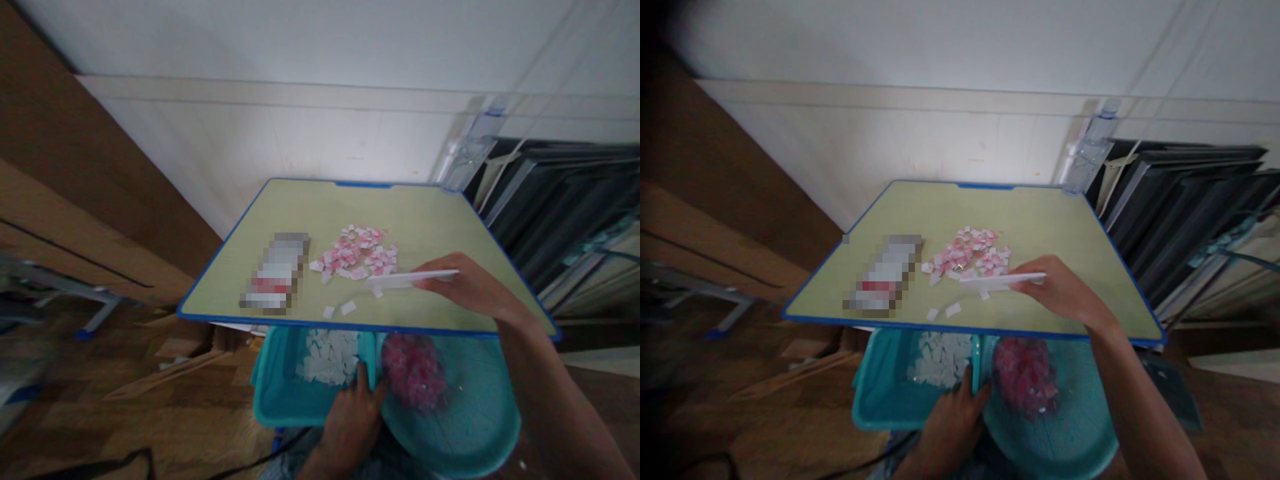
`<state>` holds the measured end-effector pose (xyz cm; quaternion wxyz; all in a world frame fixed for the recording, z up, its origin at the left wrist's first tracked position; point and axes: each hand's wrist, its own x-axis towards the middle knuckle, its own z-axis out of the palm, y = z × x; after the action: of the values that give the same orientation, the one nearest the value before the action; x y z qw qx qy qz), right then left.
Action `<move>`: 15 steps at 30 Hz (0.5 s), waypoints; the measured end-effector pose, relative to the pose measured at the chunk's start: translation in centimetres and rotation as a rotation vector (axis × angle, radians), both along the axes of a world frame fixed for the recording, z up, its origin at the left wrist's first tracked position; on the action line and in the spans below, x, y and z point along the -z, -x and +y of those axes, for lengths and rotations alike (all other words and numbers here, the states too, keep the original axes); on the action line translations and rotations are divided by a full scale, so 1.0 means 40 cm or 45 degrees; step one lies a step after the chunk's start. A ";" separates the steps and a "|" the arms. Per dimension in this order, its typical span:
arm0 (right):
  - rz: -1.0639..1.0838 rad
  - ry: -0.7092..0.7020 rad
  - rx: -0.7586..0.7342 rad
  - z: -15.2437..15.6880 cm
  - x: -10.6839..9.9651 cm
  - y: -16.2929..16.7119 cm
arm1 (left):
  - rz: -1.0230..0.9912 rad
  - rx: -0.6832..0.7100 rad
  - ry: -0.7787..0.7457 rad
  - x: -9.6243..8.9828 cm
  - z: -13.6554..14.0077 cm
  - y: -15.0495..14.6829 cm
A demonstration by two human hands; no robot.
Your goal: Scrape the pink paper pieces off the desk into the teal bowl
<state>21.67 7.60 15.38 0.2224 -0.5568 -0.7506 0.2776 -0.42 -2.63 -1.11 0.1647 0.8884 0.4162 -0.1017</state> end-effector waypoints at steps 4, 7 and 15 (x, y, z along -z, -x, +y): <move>-0.120 -0.028 0.011 -0.008 -0.008 -0.039 | -0.007 -0.001 -0.004 0.003 0.000 0.000; -0.174 -0.022 -0.056 0.001 -0.008 -0.027 | -0.026 0.005 -0.010 0.007 0.000 0.000; -0.031 -0.030 -0.205 0.030 -0.017 0.083 | -0.021 0.006 0.000 0.010 -0.001 0.004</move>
<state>18.33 8.79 16.08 0.1967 -0.4952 -0.7989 0.2790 -0.56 -2.67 -1.50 0.1677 0.8902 0.4127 -0.0948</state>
